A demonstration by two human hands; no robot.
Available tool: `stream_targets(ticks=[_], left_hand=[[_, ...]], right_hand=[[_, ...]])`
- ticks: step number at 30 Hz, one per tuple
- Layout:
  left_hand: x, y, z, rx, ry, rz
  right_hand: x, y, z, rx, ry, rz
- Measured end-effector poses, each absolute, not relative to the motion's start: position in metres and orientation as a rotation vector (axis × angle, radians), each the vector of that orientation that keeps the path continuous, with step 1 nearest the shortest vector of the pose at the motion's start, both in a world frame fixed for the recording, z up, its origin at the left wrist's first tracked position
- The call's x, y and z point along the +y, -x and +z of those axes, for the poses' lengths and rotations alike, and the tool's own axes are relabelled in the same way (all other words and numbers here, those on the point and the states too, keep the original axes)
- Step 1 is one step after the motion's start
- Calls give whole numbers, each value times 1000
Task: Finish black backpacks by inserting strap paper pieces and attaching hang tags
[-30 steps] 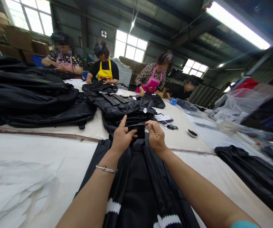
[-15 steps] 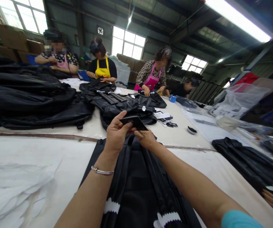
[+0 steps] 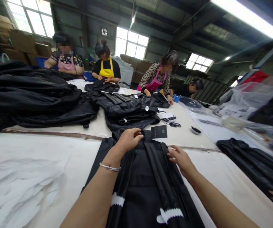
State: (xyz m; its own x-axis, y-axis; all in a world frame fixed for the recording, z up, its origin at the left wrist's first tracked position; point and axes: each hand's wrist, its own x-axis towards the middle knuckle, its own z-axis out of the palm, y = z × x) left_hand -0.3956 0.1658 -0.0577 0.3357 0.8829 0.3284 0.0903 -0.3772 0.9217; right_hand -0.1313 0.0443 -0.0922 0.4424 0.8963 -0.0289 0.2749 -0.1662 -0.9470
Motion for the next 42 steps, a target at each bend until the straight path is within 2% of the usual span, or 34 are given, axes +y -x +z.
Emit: stream_targets(ticks=[4,6,12,17,19,22,25,27,29,34,42], left_hand=[[166,403,-47,944,-1697,1210],[167,406,-36,1047,-1748,1247],[147,402,25,1216,-2181,1102],[71,422,60,1102,-2412,850],[21,446,50,1080,-2455,785],[-64,486,7,1161,-2457,737],[-138,510,-45,1155,-2498,420],[-169,514,-66,1210,-2529,333],[-184,514,-71,1285,-2486,371],[-188,515,-60,1542,-2168,806],[-179,538,-59,1251,-2528,553]], right_hand=[[-61,128,-94,-1631,1799,320],[-109,135,-91,-1817,1811,226],[-175,149,-57,-2000,1726,346],[-185,157,-42,-2025,1581,369],[-195,160,-51,-2075,1535,336],[-212,161,-81,-2262,1443,275],[-225,158,-112,-2375,1401,187],[-228,155,-122,-2402,1409,140],[-230,153,-123,-2415,1421,113],[-233,152,-110,-2387,1510,174],[-232,149,-75,-2466,1477,212]])
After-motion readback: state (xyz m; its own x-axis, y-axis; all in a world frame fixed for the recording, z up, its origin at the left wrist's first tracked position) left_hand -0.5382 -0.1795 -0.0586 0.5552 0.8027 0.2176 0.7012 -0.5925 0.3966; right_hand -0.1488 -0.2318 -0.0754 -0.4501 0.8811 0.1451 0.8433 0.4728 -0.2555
